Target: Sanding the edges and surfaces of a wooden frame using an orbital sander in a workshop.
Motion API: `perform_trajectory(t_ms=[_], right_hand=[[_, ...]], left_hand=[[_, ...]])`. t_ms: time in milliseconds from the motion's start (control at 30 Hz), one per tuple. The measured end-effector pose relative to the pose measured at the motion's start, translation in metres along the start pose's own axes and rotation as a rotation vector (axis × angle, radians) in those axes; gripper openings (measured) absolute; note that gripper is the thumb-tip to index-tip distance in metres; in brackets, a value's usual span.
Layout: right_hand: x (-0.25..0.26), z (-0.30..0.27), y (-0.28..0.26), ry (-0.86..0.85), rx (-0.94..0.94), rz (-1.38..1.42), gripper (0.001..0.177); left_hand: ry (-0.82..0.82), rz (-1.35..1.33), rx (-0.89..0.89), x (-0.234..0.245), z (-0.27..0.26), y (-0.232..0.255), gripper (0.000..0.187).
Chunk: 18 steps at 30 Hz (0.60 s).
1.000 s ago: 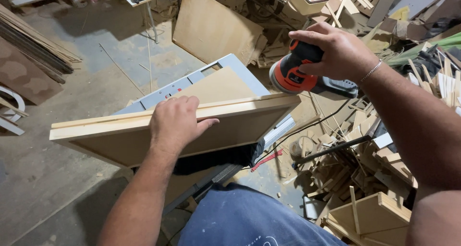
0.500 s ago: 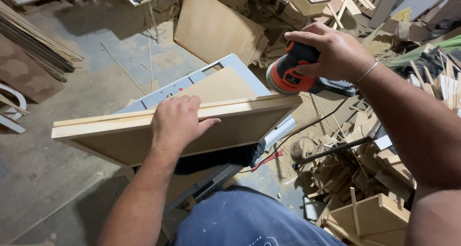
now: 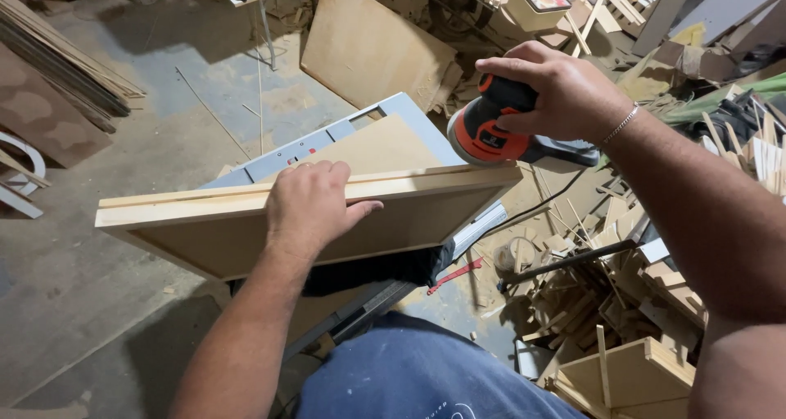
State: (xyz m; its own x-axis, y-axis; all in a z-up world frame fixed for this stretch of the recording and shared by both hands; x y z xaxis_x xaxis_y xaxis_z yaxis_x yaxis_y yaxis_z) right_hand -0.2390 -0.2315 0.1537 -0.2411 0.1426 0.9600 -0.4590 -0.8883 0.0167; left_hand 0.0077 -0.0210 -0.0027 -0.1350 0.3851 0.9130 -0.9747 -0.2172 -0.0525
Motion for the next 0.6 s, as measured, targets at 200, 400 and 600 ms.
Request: perform_trajectory(t_ms=[200, 400, 600], right_hand=[[-0.005, 0.005, 0.002, 0.003, 0.020, 0.010, 0.078], [-0.005, 0.009, 0.001, -0.031, 0.005, -0.018, 0.082], [-0.004, 0.000, 0.015, -0.017, 0.010, -0.071, 0.080]], left_hand=[[0.093, 0.003, -0.007, -0.010, -0.002, 0.000, 0.073], [0.032, 0.001, 0.006, -0.006, 0.000, 0.000, 0.073], [0.019, 0.009, 0.014, -0.007, 0.001, 0.000, 0.074]])
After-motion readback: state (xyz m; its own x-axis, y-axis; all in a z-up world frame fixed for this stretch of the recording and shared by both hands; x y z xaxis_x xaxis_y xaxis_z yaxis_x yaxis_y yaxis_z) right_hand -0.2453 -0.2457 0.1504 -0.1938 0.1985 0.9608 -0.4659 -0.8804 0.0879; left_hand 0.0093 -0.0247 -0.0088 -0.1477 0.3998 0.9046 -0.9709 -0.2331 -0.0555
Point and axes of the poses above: each hand's wrist, its own z-axis towards the middle knuckle, its own x-axis out of the back of the hand, y = z × x, the point moved 2 cm from there along z, towards the middle knuckle, and after that the axes turned 9 degrees about y, right-handed, at the moved point
